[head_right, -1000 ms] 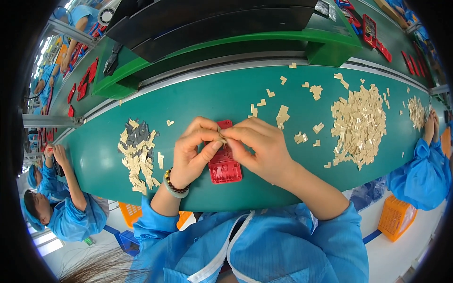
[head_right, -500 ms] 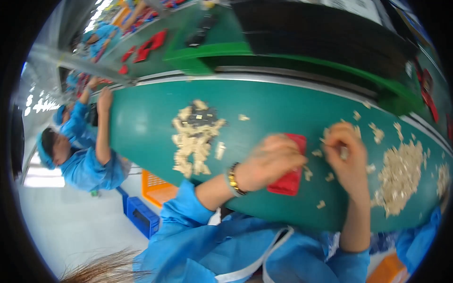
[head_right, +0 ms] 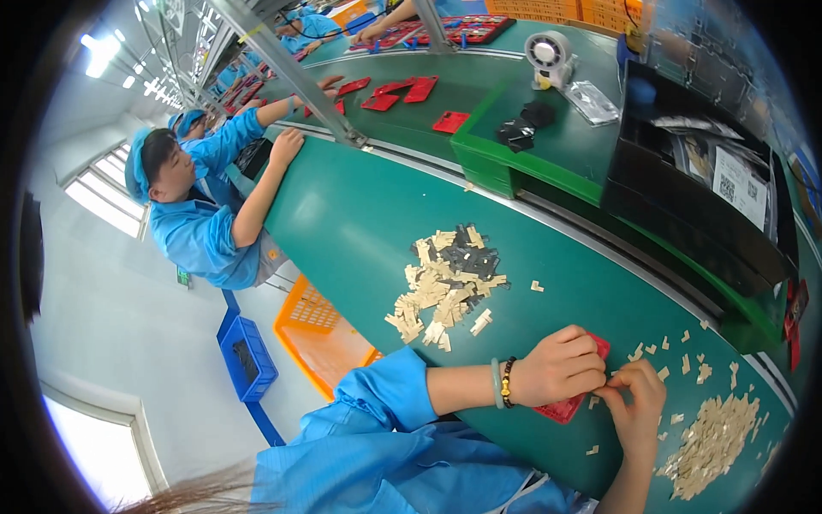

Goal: The person assembles and sorts electronic components by hand, taking them from a plastic bag and a red mold and placing them into a component carrier and a tray.

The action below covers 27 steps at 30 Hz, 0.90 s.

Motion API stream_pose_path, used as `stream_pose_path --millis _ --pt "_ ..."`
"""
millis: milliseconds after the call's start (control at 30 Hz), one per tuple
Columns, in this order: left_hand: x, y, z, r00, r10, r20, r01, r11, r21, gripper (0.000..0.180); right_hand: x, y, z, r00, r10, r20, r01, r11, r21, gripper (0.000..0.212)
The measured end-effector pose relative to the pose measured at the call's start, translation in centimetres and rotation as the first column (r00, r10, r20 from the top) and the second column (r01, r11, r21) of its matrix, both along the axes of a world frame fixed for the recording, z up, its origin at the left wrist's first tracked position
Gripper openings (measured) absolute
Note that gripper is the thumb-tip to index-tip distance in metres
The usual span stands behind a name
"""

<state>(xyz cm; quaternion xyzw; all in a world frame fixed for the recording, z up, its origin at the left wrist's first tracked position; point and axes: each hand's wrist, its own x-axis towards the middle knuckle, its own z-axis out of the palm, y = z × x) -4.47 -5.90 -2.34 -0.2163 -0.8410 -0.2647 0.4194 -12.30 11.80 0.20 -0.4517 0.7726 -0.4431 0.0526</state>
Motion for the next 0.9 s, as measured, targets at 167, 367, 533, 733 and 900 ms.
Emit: stream_pose_path --millis 167,367,533,733,900 --pt "0.1 -0.8 0.3 0.975 0.109 0.192 -0.129 0.987 0.093 0.017 -1.7 1.5 -0.5 1.0 -0.014 0.011 0.012 0.988 0.154 0.021" --pt "0.0 -0.6 0.3 0.951 0.092 0.295 -0.087 0.996 -0.03 0.03 0.4 -1.0 1.3 0.897 -0.197 -0.397 0.266 0.956 0.126 0.034" --pt "0.8 0.0 0.7 0.98 0.014 0.201 -0.031 0.996 0.079 0.031 2.0 -2.5 0.8 0.762 -0.08 -0.643 0.162 0.984 0.07 0.022" --pt "1.3 -2.0 2.7 0.922 0.212 0.323 -0.241 0.969 0.053 0.046 -0.6 -2.8 0.0 0.953 -0.293 -0.081 0.272 0.941 -0.203 0.007" --pt "2.6 0.0 -1.7 0.892 0.091 0.443 0.006 0.977 -0.214 0.046 -2.5 -3.2 -2.6 0.706 -0.259 0.659 0.362 0.932 -0.021 0.013"
